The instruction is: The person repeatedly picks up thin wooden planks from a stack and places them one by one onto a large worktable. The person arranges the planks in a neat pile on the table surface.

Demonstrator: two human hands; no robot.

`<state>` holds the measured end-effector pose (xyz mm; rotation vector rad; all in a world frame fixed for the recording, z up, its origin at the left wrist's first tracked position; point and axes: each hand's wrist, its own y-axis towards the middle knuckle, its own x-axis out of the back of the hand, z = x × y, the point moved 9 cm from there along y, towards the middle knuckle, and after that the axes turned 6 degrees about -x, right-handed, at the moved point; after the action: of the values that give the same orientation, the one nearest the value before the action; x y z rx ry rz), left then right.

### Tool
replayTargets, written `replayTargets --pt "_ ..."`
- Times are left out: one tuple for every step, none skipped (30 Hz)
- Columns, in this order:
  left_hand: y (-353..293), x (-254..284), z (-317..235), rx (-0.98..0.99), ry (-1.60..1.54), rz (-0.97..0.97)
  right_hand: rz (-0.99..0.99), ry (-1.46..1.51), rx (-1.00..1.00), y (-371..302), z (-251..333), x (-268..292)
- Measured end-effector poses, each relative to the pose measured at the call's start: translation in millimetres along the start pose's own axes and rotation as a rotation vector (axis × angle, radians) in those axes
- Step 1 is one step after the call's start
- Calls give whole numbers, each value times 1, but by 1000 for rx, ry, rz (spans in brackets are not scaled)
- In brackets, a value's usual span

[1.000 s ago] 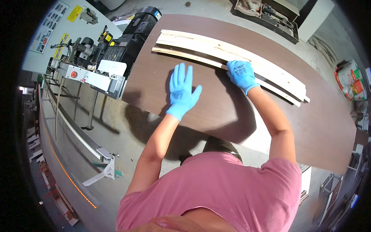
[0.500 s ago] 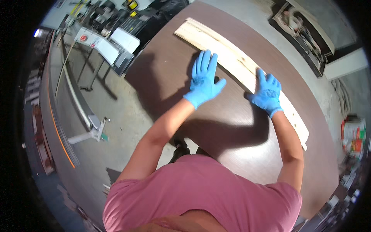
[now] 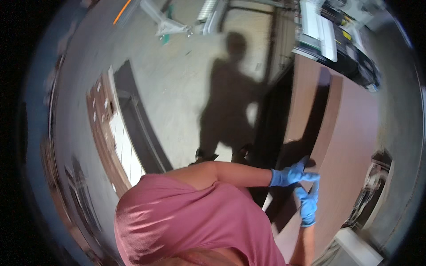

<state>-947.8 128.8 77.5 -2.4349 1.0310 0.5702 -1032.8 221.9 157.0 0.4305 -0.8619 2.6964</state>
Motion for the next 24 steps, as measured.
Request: replayTargets --pt "-13 23 8 -34 -4 -64 -8 -187 81 -4 12 -27" --pt "-26 48 12 -74 -6 -136 39 -119 41 -7 24 -64" --pt "-51 46 -36 -96 -24 -250 78 -35 -6 -15 41 -64" --pt "-78 60 -74 -181 -139 -255 151 -70 -10 -12 44 -89" --pt "-96 81 -86 -224 -145 -313 195 -63 24 -14 56 -110" --pt "-119 98 -94 -276 -152 -347 216 -57 65 -26 68 -137" --pt "-143 114 -100 -328 -159 -383 240 -51 105 -38 82 -165" --pt "-173 137 -97 -407 -117 -537 359 39 45 -56 95 -207" --pt "-179 165 -79 -372 -190 -579 445 38 42 -68 104 -243" --pt "-186 192 -65 -352 -258 -624 520 -9 51 -56 120 -283" --pt "-219 217 -84 -413 -312 -666 588 -39 72 -61 133 -318" --pt "-257 244 -90 -404 -269 -761 627 -71 83 -65 138 -351" --pt "-287 266 -129 -588 -416 -746 687 -97 98 -51 140 -377" --pt "-315 300 -144 -612 -282 -824 731 -84 97 -60 160 -416" --pt "-346 330 -159 -725 -323 -831 783 -80 99 -69 185 -458" --pt "-359 359 -151 -981 -447 -1076 896 -119 202 -71 204 -497" --pt "-387 393 -166 -1064 -401 -1080 988 -142 290 -70 220 -536" --pt "-427 421 -192 -774 -279 -1168 1030 -123 295 -62 227 -577" --pt "-454 460 -200 -925 -230 -1248 1095 -121 308 -58 235 -618" --pt "-485 487 -219 -1028 -219 -1254 1157 -130 439 -63 251 -659" --pt "-522 510 -242 -1142 -213 -1257 1221 -142 588 -80 273 -706" --pt "-562 526 -255 -1097 -93 -1301 1263 -84 527 -91 277 -751" --pt "-605 542 -267 -1053 25 -1355 1308 -29 459 -109 276 -793" --pt "-645 558 -266 -1034 42 -1375 1333 -27 477 -139 280 -830"
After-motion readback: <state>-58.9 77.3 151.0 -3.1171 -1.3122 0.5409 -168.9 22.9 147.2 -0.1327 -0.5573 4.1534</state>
